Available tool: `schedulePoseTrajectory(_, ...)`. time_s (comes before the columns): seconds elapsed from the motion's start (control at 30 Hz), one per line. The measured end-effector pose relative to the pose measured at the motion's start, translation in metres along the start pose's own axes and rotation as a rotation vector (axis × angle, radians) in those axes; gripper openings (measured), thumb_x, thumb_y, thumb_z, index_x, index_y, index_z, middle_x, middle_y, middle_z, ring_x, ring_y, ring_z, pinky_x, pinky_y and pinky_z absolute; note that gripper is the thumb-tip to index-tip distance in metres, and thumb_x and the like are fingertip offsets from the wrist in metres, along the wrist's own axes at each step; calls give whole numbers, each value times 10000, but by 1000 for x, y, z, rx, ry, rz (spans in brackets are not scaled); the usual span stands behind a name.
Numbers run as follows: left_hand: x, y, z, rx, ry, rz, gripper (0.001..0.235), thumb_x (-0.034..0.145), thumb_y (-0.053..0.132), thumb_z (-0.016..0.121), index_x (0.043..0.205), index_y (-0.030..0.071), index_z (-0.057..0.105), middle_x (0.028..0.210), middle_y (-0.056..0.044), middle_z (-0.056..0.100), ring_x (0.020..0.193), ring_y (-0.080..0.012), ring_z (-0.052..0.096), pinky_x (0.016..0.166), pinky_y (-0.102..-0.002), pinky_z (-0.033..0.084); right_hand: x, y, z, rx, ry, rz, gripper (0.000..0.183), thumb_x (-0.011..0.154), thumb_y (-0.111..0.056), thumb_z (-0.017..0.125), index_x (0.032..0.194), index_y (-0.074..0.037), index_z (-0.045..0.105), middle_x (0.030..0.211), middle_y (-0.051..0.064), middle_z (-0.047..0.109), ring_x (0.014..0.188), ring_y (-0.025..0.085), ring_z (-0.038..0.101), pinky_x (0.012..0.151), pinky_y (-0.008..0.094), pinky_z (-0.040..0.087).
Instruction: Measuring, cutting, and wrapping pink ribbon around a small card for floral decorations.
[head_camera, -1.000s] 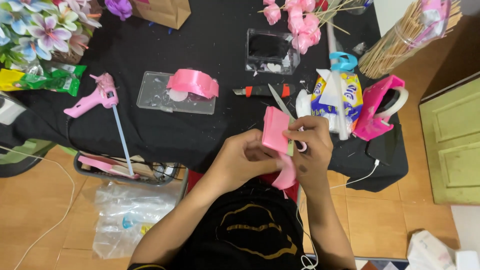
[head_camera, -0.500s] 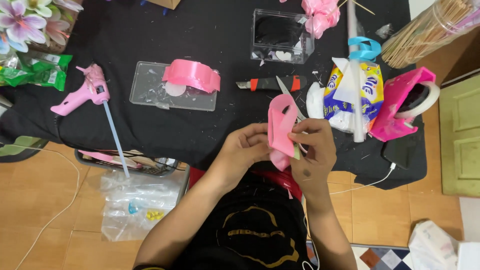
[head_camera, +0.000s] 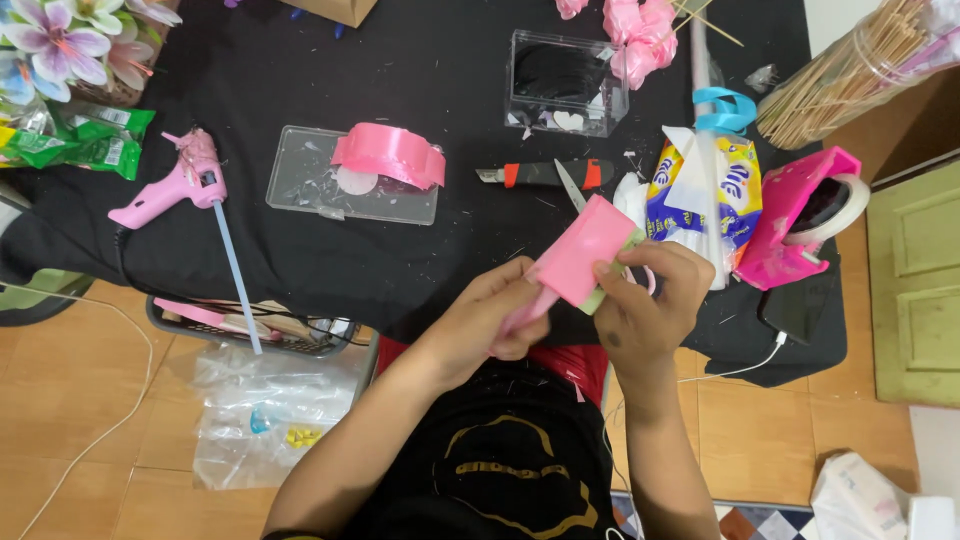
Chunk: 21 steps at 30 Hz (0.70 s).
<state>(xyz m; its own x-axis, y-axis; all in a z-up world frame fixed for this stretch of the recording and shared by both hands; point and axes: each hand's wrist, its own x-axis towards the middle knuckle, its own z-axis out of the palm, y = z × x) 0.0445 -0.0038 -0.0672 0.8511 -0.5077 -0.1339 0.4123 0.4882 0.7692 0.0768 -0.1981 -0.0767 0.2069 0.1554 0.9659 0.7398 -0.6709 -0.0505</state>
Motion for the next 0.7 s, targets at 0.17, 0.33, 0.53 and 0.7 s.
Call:
schedulePoseTrajectory(0.17, -1, -9, -4, 280, 75, 110, 229, 1009, 172, 583, 1060, 41, 764, 768, -87, 715, 664, -110, 619, 637, -228, 521, 1, -1, 1, -79, -20, -71, 186, 968, 5, 761, 848, -119, 831, 948, 124, 684, 924, 351, 626, 815, 441, 537)
schedulePoseTrajectory(0.33, -12, 21, 19, 258, 94, 136, 233, 967, 215, 661, 1046, 34, 783, 728, -49, 696, 670, -85, 624, 617, -208, 533, 5, 1, 1, -17, -17, -120, 199, 984, 8, 739, 836, -92, 827, 928, 147, 670, 913, 368, 627, 822, 465, 581)
schedulePoseTrajectory(0.53, -8, 11, 15, 431, 219, 202, 225, 959, 224, 717, 855, 35, 780, 597, -57, 658, 537, -69, 564, 464, -181, 444, 0, 4, 6, -58, 28, -160, 212, 980, -40, 760, 800, -124, 832, 898, 122, 682, 872, 339, 646, 799, 434, 584)
schedulePoseTrajectory(0.7, -5, 7, 12, 433, 308, 274, 156, 913, 157, 754, 882, 7, 777, 658, -106, 733, 602, -70, 607, 513, -180, 472, -17, 4, 7, 102, -10, 101, 161, 881, 168, 740, 863, 8, 737, 1063, 177, 558, 1013, 386, 606, 804, 416, 650)
